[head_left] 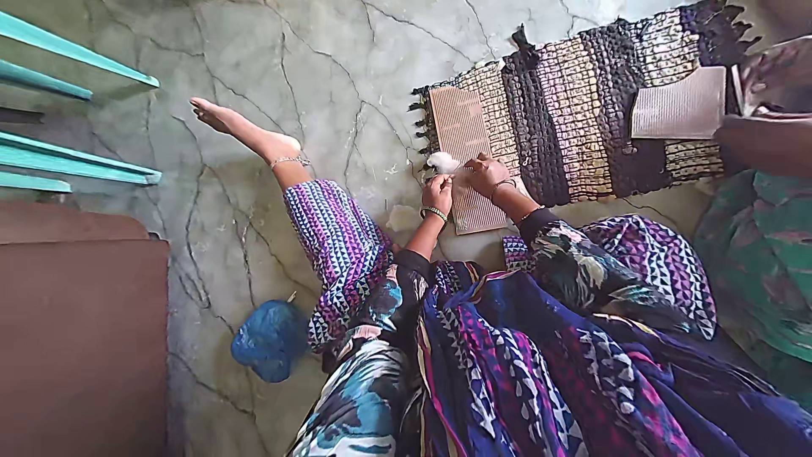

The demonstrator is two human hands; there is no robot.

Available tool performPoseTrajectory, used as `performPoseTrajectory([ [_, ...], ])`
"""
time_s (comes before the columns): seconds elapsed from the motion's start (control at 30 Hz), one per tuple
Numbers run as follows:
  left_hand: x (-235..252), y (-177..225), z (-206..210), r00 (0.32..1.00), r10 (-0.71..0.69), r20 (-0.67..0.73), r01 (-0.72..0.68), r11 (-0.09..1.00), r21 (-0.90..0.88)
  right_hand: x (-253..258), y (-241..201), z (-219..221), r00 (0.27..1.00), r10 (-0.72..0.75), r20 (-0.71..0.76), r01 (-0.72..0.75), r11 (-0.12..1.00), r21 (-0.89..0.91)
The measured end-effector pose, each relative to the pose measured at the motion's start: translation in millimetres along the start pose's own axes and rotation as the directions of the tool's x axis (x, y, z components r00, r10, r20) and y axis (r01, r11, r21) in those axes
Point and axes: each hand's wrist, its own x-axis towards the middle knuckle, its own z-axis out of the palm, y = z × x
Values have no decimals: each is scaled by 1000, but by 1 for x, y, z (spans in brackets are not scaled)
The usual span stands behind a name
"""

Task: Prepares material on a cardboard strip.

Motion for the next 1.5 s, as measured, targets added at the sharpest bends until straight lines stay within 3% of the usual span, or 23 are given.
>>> performPoseTrajectory([
  [0.17, -16, 12, -14, 997, -51, 63, 50, 999, 17, -7, 2, 11, 986, -153, -62, 148, 986, -75],
  [0.33, 6, 10, -9, 988, -109, 105, 107, 994, 26, -13, 21, -4, 940, -308, 147, 322, 943, -83],
  [0.43, 4, 14, -13, 987, -115, 111, 113, 993, 22, -22, 35, -28, 945, -190, 265, 227, 967, -114],
  [0.53, 11, -2, -3, 993, -79, 87, 82, 996, -23, -27, 47, -43, 978, -132, 159, 136, 991, -15],
  [0.63, 23, -24, 7, 997, -20, 74, 27, 994, -106, -28, 37, -33, 977, -211, -10, 211, 971, 114],
  [0.77, 20, -29, 9, 998, 5, 59, 5, 984, -176, -33, 8, -4, 958, -285, -18, 286, 956, 69],
  [0.87, 3, -25, 3, 997, 80, 21, -77, 990, -118, -35, 9, 16, 973, -232, 11, 232, 971, -53],
  [0.97, -16, -10, -7, 994, 102, -32, -99, 991, 92, -37, 11, 21, 979, -203, 6, 203, 975, -96],
  [1.1, -5, -32, 1, 937, 307, -164, -256, 927, 274, -34, 13, 21, 984, -179, -11, 178, 981, -70],
  [1.27, -8, -42, -28, 941, 337, -38, -315, 909, 272, -34, 15, 19, 993, -110, -30, 111, 994, 20],
  [1.33, -6, -33, -40, 959, 282, 30, -280, 921, 270, -35, 15, 18, 994, -100, -43, 102, 994, 41],
  [1.5, 23, -36, -39, 956, 263, 131, -292, 900, 324, -34, 15, 21, 994, -88, -57, 90, 995, 33],
])
